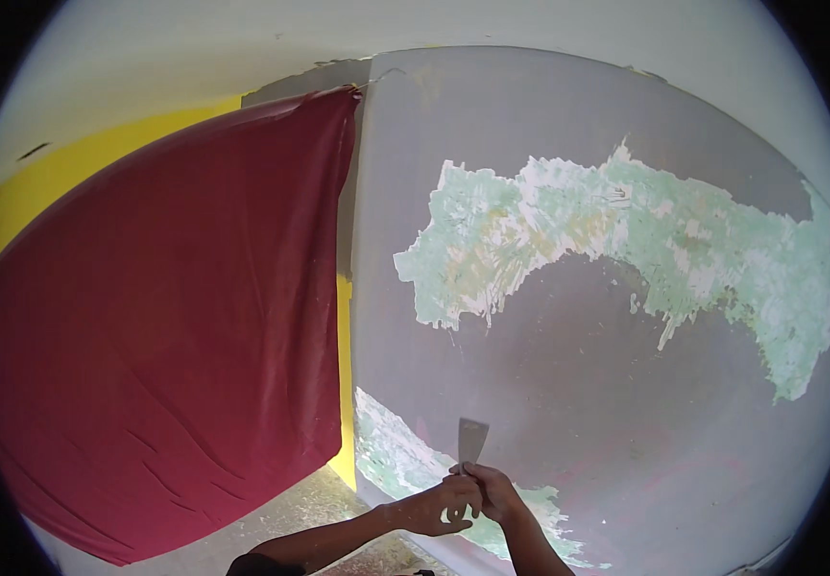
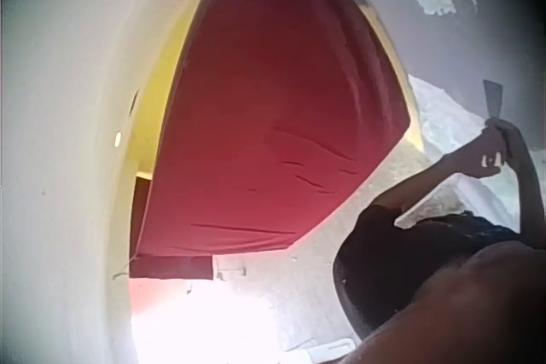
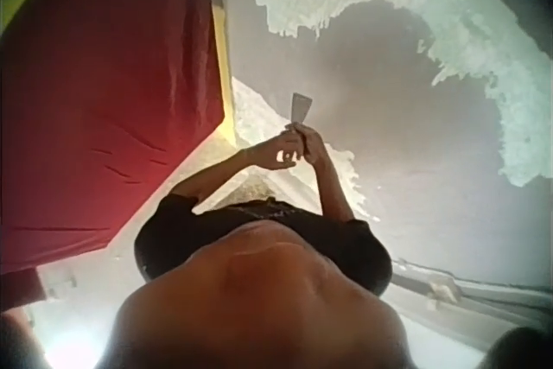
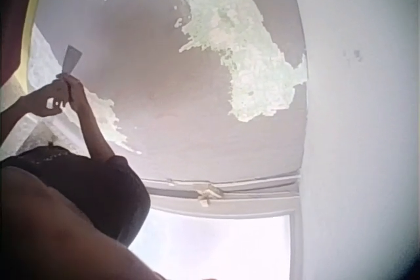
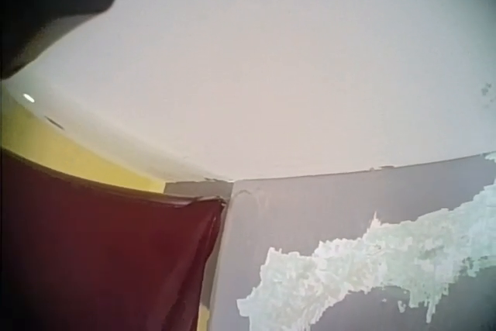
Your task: Scraping old paint or plaster from a wall using a putty knife.
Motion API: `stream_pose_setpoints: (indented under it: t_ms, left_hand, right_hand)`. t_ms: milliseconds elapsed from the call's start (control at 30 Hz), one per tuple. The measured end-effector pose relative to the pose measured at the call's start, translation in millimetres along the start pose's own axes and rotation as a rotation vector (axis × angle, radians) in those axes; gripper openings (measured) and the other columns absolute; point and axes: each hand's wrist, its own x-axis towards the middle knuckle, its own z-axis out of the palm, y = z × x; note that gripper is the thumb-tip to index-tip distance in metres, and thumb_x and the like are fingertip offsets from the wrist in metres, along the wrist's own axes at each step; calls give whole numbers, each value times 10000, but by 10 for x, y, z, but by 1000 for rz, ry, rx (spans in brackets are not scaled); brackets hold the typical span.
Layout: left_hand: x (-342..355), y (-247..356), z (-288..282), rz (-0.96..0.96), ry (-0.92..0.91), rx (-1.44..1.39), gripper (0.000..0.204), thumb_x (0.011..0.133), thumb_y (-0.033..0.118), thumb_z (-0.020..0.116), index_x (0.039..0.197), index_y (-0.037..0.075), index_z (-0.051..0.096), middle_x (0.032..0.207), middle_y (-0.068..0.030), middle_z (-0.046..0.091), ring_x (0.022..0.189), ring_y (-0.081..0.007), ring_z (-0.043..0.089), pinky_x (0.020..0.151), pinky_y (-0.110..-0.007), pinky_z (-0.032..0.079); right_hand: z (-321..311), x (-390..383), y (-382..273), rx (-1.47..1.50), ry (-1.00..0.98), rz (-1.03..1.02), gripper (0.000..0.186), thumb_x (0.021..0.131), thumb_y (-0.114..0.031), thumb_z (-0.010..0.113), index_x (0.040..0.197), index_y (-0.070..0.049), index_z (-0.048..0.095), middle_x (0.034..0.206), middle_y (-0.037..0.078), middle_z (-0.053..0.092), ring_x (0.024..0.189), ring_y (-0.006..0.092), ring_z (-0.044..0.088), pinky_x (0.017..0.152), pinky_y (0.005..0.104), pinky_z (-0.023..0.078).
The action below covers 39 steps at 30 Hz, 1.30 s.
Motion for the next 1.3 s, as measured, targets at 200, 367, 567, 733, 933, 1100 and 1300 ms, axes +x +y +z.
stream_pose_setpoints:
  t_ms: [200, 367, 567, 733, 933, 1100, 1300]
  left_hand:
    - [-852, -202, -155, -232, 324, -212, 187, 882, 46, 664, 1062, 33, 619, 1050, -87, 645, 1029, -190, 621, 928, -331, 479]
    - [-1567, -454, -43, -672, 513, -385, 181, 948, 162, 630, 1066, 25, 620, 1025, -64, 668, 939, -153, 639, 850, -316, 511]
    - [-1892, -406, -51, -808, 407, -544, 388, 964, 246, 597, 1276, 29, 516, 1071, -104, 644, 974, -184, 631, 797, -337, 527]
    - [-1944, -341, -77, -792, 412, -655, 466, 988, 253, 565, 1353, 0, 425, 1111, -137, 634, 999, -219, 636, 801, -346, 533]
    - [-1820, -170, -74, -708, 468, -930, 538, 987, 307, 573, 1373, -28, 402, 1181, -162, 617, 1033, -272, 636, 844, -375, 531]
    - [-1587, -173, 24, -479, 638, -1085, 321, 1013, 316, 520, 1222, 73, 539, 1140, -99, 643, 1038, -234, 640, 832, -427, 532]
    - [-1019, -308, -177, -415, 1038, -1292, 198, 1005, 330, 542, 974, 146, 608, 946, -22, 670, 904, -158, 621, 807, -324, 504]
  right_hand:
    - [594, -349, -7, -433, 290, -105, 324, 1014, -282, 491, 1185, -34, 608, 789, 46, 578, 673, 136, 596, 616, 270, 500]
    - [731, -524, 262, -789, 232, 72, 339, 993, -294, 488, 1242, -94, 601, 754, 6, 538, 598, 107, 513, 567, 270, 460]
    - [1096, -534, 394, -1015, 92, 129, 409, 955, -234, 552, 1353, -141, 558, 810, 22, 578, 689, 107, 540, 620, 269, 477]
    - [1359, -415, 282, -1181, -71, 157, 475, 938, -230, 612, 1404, -214, 519, 939, 55, 655, 831, 150, 618, 746, 313, 522]
    - [1315, -355, 317, -1322, -245, -110, 546, 923, -179, 629, 1440, -202, 456, 1273, 147, 614, 1143, 322, 595, 971, 396, 465]
    - [1368, -410, 96, -1512, -352, -241, 683, 901, -133, 620, 1504, -175, 303, 1254, 199, 573, 1141, 392, 571, 933, 478, 472]
    - [1103, -299, -378, -1724, -167, -260, 586, 906, -225, 609, 1437, -129, 381, 1131, 216, 613, 1040, 400, 618, 879, 514, 490]
